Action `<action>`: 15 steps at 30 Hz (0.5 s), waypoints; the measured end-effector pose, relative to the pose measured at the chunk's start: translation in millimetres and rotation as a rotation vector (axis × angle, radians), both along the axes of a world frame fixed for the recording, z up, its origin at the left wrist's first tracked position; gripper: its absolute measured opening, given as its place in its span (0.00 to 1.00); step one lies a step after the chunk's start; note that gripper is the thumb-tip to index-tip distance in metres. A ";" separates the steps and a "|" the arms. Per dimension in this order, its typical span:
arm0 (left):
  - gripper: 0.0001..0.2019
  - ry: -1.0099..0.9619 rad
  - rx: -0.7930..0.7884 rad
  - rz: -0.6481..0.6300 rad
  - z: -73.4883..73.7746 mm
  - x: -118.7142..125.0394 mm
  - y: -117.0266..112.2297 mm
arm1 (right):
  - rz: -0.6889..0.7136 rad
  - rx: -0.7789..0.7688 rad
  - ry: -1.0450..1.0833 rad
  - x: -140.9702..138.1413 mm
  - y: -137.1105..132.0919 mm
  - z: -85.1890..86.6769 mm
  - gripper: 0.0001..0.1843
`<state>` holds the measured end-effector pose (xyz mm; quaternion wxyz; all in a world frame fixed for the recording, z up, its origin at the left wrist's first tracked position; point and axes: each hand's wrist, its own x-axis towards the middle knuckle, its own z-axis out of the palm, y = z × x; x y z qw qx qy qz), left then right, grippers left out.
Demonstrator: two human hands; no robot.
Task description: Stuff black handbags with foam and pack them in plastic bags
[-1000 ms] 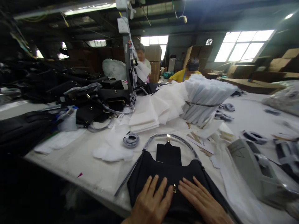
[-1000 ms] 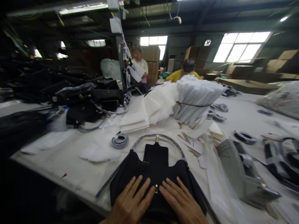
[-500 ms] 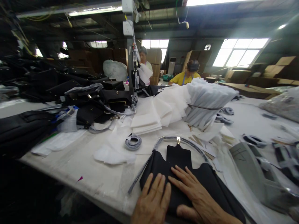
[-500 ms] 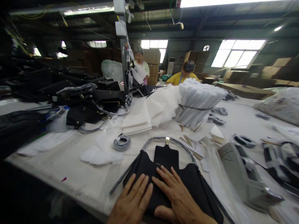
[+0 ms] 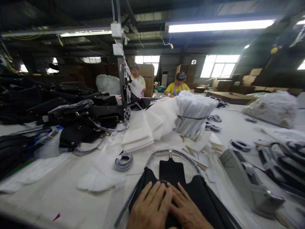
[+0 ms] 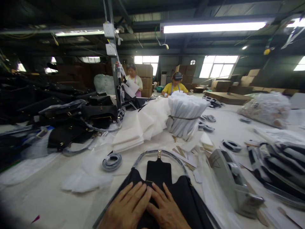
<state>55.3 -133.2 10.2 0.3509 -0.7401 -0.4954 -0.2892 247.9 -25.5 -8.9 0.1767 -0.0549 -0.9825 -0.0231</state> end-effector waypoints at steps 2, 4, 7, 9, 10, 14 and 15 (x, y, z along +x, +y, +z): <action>0.25 0.121 -0.019 -0.011 -5.1 7.9 16.7 | -0.006 -0.002 0.049 -1.3 1.4 -7.8 0.36; 0.24 0.184 -0.040 -0.017 -19.7 7.8 27.3 | -0.050 -0.042 0.032 -1.3 2.4 -7.7 0.33; 0.25 0.236 -0.124 -0.028 -44.0 -3.1 33.1 | -0.088 -0.159 -0.083 4.5 4.1 10.4 0.33; 0.25 0.250 -0.134 -0.037 -53.2 -10.0 33.0 | -0.068 -0.220 -0.135 13.7 7.0 27.3 0.34; 0.24 0.249 -0.119 -0.037 -55.6 -11.7 32.6 | -0.058 -0.217 -0.143 19.4 9.3 33.8 0.33; 0.20 0.222 0.001 -0.037 -63.5 -5.9 34.8 | -0.030 0.018 -0.122 41.8 22.9 33.6 0.26; 0.18 0.183 0.047 -0.037 -67.5 -2.4 36.6 | -0.020 0.091 -0.105 45.6 26.3 27.7 0.25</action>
